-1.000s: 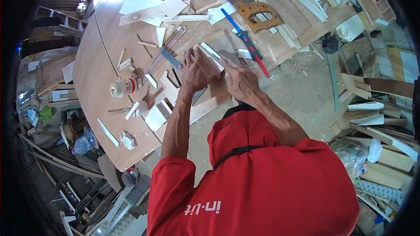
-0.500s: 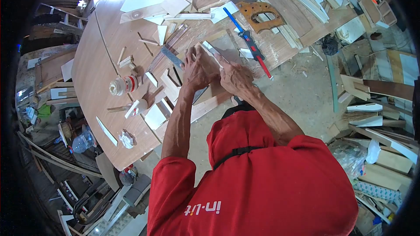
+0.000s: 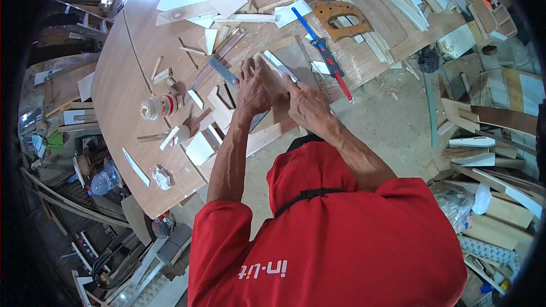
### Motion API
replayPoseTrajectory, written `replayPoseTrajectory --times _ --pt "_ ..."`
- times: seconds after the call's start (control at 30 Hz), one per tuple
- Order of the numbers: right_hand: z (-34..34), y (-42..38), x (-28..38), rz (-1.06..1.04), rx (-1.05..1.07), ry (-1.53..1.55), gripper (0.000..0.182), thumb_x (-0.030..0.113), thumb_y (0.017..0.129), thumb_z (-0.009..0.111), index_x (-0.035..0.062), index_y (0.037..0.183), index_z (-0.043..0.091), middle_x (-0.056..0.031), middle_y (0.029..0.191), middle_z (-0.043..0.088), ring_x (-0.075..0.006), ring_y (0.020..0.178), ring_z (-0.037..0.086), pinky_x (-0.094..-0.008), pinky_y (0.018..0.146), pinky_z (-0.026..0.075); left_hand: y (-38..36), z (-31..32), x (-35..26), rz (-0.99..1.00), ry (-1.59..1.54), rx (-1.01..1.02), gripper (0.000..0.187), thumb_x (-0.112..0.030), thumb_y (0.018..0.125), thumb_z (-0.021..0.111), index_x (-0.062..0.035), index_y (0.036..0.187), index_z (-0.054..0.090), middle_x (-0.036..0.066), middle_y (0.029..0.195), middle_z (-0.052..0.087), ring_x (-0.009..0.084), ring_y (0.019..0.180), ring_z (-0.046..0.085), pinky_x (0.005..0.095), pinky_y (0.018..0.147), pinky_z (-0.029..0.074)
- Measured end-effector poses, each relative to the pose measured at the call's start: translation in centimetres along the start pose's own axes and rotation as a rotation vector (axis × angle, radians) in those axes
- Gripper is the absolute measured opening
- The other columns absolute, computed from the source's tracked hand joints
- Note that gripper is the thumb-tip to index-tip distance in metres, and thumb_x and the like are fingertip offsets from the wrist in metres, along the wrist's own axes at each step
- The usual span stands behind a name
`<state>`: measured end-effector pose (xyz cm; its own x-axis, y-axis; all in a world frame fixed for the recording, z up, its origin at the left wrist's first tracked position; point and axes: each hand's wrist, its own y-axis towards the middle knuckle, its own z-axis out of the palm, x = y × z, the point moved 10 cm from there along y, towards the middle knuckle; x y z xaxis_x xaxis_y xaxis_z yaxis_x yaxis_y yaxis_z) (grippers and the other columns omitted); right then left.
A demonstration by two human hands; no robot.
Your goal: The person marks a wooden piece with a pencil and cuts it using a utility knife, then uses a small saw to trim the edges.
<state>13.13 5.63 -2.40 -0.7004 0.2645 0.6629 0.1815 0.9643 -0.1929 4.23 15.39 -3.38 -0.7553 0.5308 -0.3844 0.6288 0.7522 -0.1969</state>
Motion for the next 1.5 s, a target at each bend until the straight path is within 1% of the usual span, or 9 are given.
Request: replayPoseTrajectory --times 0.03,0.1,0.53,0.77,0.83,0.87,1.03,1.1,1.5 --pt "0.1 -0.6 -0.4 0.001 0.001 -0.004 0.056 0.01 0.085 0.049 0.0044 0.14 0.039 -0.0282 0.09 0.063 -0.0453 0.081 0.064 -0.0513 0.073 0.052 0.1 0.4 0.3 0.0 -0.004 -0.001 0.113 -0.032 0.052 0.086 0.0 0.143 0.027 0.025 0.144 0.028 0.0447 0.134 0.029 0.051 0.11 0.029" --pt "-0.3 -1.5 -0.4 -0.02 -0.022 0.011 0.056 0.009 0.084 0.047 0.0066 0.14 0.039 -0.0293 0.091 0.063 -0.0478 0.082 0.062 -0.0525 0.073 0.051 0.3 0.9 0.9 0.006 -0.031 0.005 0.122 -0.049 0.052 0.085 -0.0021 0.146 0.022 0.021 0.149 0.02 0.0419 0.14 0.018 0.0653 0.104 0.026" --pt "-1.4 -3.1 -3.0 0.07 0.035 0.059 0.054 0.014 0.085 0.051 0.0137 0.138 0.043 -0.0246 0.081 0.063 -0.0443 0.078 0.062 -0.0504 0.072 0.05 -0.3 0.2 1.5 -0.016 -0.01 0.055 0.12 -0.051 0.054 0.084 -0.0037 0.146 0.024 0.023 0.149 0.021 0.042 0.141 0.017 0.0651 0.105 0.025" --pt "-1.5 -3.5 -3.6 0.155 -0.026 0.098 0.039 0.024 0.09 0.049 0.0102 0.126 0.049 -0.0253 0.08 0.064 -0.0448 0.079 0.063 -0.0528 0.072 0.048 -1.3 -1.2 7.6 -0.249 0.046 0.067 0.12 -0.048 0.052 0.081 -0.0079 0.148 0.022 0.027 0.152 0.017 0.048 0.141 0.012 0.0667 0.107 0.021" --pt "-0.9 -3.6 -3.6 0.161 0.023 0.085 0.036 0.026 0.091 0.049 0.0059 0.121 0.051 -0.0261 0.081 0.065 -0.0445 0.08 0.064 -0.0527 0.074 0.049 -1.6 -1.0 7.8 -0.292 0.079 0.119 0.12 -0.047 0.054 0.085 -0.006 0.148 0.023 0.028 0.152 0.014 0.047 0.141 0.011 0.0542 0.113 0.022" --pt "-0.5 -3.7 -4.0 0.179 0.029 0.092 0.034 0.027 0.091 0.048 0.0054 0.118 0.051 -0.0262 0.081 0.065 -0.0446 0.08 0.064 -0.0527 0.074 0.049 -1.6 -1.1 7.8 -0.296 0.074 0.116 0.12 -0.047 0.054 0.085 -0.006 0.148 0.023 0.028 0.152 0.014 0.047 0.141 0.011 0.0542 0.113 0.022" --pt "0.5 -3.7 -5.0 0.195 0.019 0.046 0.029 0.026 0.091 0.047 0.004 0.109 0.052 -0.0258 0.081 0.065 -0.0449 0.078 0.063 -0.0529 0.072 0.048 -1.9 -0.7 8.2 -0.357 -0.013 0.126 0.123 -0.047 0.055 0.084 -0.0085 0.151 0.017 0.028 0.154 0.007 0.0498 0.142 0.003 0.0732 0.104 0.015" --pt "-0.5 -3.8 -4.0 0.115 -0.099 -0.045 0.024 0.025 0.092 0.048 0.0043 0.104 0.05 -0.0261 0.08 0.064 -0.0458 0.078 0.063 -0.0542 0.071 0.047 -1.9 -0.4 8.3 -0.371 -0.011 0.129 0.123 -0.047 0.056 0.083 -0.0089 0.151 0.016 0.027 0.155 0.005 0.0506 0.141 0.001 0.073 0.105 0.015" --pt "0.6 -1.1 -4.5 0.17 -0.167 0.188 0.026 0.028 0.096 0.045 0.0033 0.102 0.048 -0.0284 0.077 0.062 -0.0475 0.077 0.062 -0.0556 0.068 0.045 -2.1 0.1 8.8 -0.377 -0.024 0.131 0.117 -0.045 0.061 0.078 -0.0119 0.152 0.012 0.025 0.156 -0.001 0.0519 0.141 -0.004 0.0747 0.103 0.014"
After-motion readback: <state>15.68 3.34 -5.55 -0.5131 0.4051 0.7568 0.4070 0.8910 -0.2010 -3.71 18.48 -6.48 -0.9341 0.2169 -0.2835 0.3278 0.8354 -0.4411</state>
